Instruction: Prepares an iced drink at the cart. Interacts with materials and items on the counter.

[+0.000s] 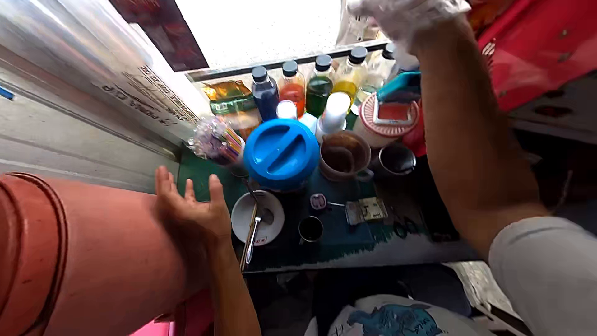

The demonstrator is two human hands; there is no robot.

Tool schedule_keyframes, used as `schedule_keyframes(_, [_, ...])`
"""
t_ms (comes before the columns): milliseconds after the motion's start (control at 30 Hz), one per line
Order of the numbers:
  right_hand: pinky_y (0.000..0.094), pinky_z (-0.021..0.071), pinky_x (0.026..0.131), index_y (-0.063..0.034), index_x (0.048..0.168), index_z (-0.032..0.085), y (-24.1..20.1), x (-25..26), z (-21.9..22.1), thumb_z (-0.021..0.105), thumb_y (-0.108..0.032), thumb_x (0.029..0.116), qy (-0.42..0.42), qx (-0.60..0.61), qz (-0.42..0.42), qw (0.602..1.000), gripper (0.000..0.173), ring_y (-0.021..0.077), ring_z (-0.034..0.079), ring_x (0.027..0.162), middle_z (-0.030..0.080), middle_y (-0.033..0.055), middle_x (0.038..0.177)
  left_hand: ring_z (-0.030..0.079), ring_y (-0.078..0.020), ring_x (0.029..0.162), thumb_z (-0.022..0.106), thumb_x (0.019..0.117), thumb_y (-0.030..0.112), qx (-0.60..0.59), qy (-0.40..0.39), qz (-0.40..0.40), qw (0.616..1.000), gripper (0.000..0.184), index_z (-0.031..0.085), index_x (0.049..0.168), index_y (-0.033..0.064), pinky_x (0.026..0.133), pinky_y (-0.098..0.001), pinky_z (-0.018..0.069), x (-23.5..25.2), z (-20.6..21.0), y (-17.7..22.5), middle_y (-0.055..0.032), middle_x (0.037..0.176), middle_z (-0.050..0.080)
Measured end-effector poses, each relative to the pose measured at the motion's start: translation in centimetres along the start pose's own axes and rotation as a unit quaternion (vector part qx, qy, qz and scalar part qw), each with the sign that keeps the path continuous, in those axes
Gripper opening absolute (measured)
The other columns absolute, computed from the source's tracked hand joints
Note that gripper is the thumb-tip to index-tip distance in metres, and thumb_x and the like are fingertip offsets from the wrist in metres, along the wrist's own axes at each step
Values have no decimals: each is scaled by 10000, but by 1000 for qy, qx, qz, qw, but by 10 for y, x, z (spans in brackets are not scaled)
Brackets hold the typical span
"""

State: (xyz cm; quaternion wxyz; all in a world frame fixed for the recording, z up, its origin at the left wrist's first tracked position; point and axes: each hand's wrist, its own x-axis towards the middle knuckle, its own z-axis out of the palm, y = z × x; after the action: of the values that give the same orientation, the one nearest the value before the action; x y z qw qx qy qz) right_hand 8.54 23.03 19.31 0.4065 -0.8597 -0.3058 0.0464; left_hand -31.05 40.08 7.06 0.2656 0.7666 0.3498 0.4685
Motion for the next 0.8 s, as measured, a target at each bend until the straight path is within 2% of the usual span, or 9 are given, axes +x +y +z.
schedule_keyframes(67, [329, 577, 962, -80, 1345, 609, 6, -88, -17, 721, -365, 912, -80, 130, -78, 985, 530, 130, 676, 1110, 684, 55, 1243, 464, -308, 1420, 708, 948, 254, -27, -6, 78, 997, 747, 347, 1512, -78, 1103, -451, 499, -34, -22, 19, -256, 1574, 376])
schedule_keyframes(133, [353, 623, 860, -28, 1247, 648, 18, -186, -29, 729, -209, 890, -179, 221, -57, 957, 408, 159, 710, 971, 724, 77, 1106, 529, -286, 1350, 697, 963, 262, -34, -55, 92, 994, 661, 424, 1447, -96, 1066, -440, 521, -76, -43, 28, -258, 1506, 449])
schedule_keyframes(200, [374, 621, 786, -40, 1147, 714, 53, -258, -14, 740, -143, 900, -271, 164, 31, 948, 268, 175, 716, 862, 739, 85, 988, 619, -289, 1232, 711, 937, 211, -28, -106, 84, 990, 483, 582, 1285, -97, 988, -416, 571, -119, -57, 28, -277, 1385, 555])
schedule_keyframes(267, [486, 573, 901, -52, 1259, 687, 102, -296, 33, 732, -211, 947, -323, 19, 107, 940, 353, 273, 706, 978, 723, 155, 1107, 677, -256, 1140, 708, 922, 148, -37, -168, 77, 982, 365, 653, 1196, -87, 919, -375, 611, -157, -66, 25, -251, 1289, 633])
schedule_keyframes(333, [584, 465, 1050, -58, 1428, 571, 136, -316, 80, 727, -223, 944, -316, -98, 139, 933, 535, 385, 608, 1221, 618, 220, 1341, 726, -201, 1040, 711, 911, 100, -63, -221, 80, 970, 244, 711, 1101, -53, 870, -342, 629, -186, -73, 24, -180, 1155, 722])
schedule_keyframes(433, [672, 415, 1066, -86, 1503, 498, 174, -331, 123, 801, -266, 872, -249, -185, 103, 945, 722, 470, 482, 1355, 511, 244, 1478, 736, -126, 980, 716, 904, 53, -126, -281, 90, 947, 119, 743, 1004, -6, 886, -287, 627, -220, -85, 24, -87, 1037, 760])
schedule_keyframes(667, [687, 483, 935, -95, 1342, 634, 187, -331, 131, 946, -379, 626, -244, -243, 165, 924, 831, 500, 541, 1225, 607, 280, 1275, 734, -112, 930, 719, 914, 58, -138, -346, 89, 924, 149, 743, 1046, -8, 846, -268, 631, -240, -100, 36, -89, 1042, 749])
schedule_keyframes(733, [691, 475, 951, -128, 1419, 577, 187, -334, 128, 984, -424, 559, -249, -237, 174, 923, 997, 511, 512, 1258, 561, 296, 1340, 738, -165, 955, 688, 940, 82, -73, -394, 93, 911, 194, 739, 1105, -6, 859, -316, 626, -235, -77, 54, -122, 1077, 743])
schedule_keyframes(800, [695, 446, 996, -170, 1512, 493, 176, -336, 121, 971, -482, 590, -253, -228, 169, 925, 1084, 513, 473, 1312, 492, 300, 1437, 709, -255, 1097, 642, 972, 90, 14, -467, 104, 878, 266, 708, 1213, -1, 974, -399, 577, -222, -32, 80, -163, 1200, 714])
